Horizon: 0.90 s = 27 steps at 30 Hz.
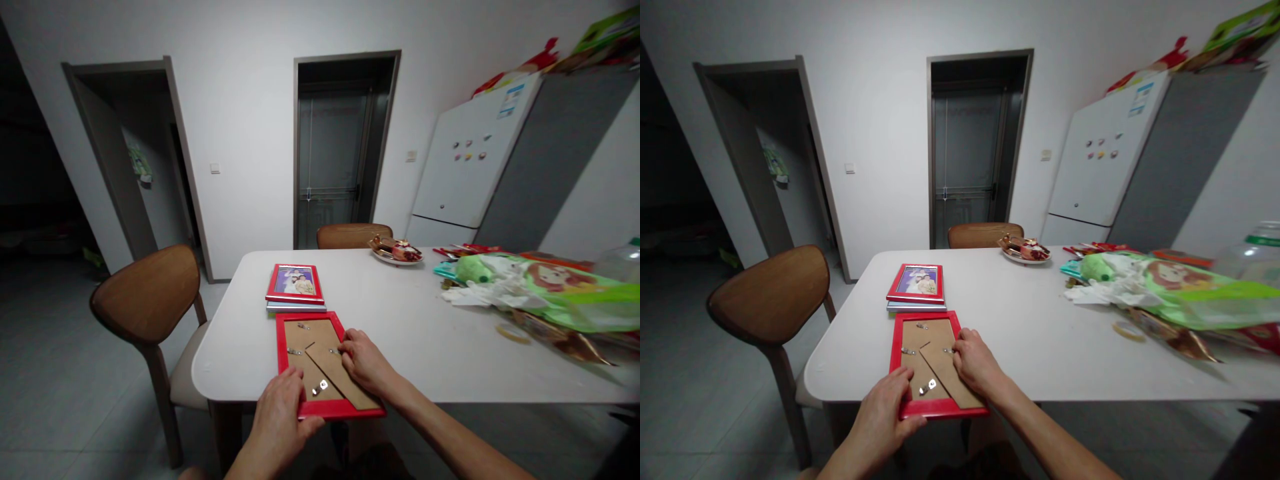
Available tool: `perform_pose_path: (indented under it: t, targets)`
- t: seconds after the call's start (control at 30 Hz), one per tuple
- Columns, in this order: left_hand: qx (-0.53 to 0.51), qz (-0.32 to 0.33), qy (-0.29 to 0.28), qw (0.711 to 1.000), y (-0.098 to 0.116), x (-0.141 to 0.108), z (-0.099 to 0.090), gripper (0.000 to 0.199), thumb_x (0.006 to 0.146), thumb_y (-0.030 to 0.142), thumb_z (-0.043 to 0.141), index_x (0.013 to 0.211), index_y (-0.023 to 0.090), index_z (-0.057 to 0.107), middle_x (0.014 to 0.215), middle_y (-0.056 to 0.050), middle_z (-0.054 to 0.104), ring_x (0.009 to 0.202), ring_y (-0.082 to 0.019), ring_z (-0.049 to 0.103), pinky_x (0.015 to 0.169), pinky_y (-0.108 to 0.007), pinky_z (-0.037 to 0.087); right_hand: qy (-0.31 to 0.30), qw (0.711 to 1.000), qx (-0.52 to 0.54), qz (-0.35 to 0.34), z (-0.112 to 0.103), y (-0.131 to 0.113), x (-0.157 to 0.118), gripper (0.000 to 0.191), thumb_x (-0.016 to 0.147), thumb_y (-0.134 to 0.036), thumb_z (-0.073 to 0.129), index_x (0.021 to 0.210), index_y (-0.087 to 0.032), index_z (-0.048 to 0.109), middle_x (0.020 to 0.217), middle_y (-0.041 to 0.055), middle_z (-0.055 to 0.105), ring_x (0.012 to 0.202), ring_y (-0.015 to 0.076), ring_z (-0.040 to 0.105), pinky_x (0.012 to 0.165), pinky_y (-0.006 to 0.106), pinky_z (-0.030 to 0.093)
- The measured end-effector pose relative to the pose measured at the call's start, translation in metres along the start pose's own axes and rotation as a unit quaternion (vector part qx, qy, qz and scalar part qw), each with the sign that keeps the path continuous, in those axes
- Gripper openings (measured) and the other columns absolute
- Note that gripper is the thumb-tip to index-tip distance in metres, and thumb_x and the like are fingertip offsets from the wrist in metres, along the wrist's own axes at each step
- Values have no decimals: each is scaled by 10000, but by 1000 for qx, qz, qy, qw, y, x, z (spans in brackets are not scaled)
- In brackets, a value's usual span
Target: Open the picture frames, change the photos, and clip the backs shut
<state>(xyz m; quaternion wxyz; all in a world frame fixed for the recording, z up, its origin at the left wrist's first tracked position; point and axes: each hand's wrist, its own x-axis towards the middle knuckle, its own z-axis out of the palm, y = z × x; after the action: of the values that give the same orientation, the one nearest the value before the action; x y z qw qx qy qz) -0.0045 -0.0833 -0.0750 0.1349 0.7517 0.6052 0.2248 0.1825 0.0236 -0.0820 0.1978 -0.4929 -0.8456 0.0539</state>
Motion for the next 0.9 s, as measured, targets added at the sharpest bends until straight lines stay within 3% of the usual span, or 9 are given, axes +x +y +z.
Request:
perform_pose_path:
  t: [0.23, 0.43, 0.7, 0.9]
  targets:
    - [-20, 10, 10, 1000, -5, 1, 1, 252, 580, 275, 677, 782, 186, 557, 1197, -76, 503, 1133, -225, 412, 928, -353, 348, 38, 997, 11, -67, -8, -27, -23, 246, 785, -231, 394, 865, -182, 622, 1021, 83, 508, 950, 195, 419, 834, 323, 323]
    - [-26, 13, 19, 999, -11, 2, 8, 471, 607, 295, 651, 1035, 147, 521, 1175, -116, 515, 1132, -228, 417, 943, -355, 350, -36, 983, 45, -173, -8, -61, -40, 199, 795, -272, 422, 773, -227, 614, 874, 31, 544, 869, 172, 427, 788, 313, 341]
    - [-47, 15, 20, 999, -12, 1, 6, 466, 596, 296, 664, 1025, 164, 542, 1168, -99, 524, 1130, -234, 420, 940, -366, 356, -51, 981, 75, -170, -14, -59, -42, 209, 796, -250, 422, 882, -237, 613, 917, 44, 550, 892, 176, 429, 813, 327, 345]
    - [-55, 17, 28, 998, -15, 1, 9, 570, 559, 252, 687, 1088, 142, 504, 1160, -116, 525, 1124, -237, 425, 948, -357, 350, -27, 988, 89, -119, 8, -60, -1, 257, 801, -239, 412, 966, -203, 606, 951, 71, 559, 888, 167, 478, 783, 281, 368]
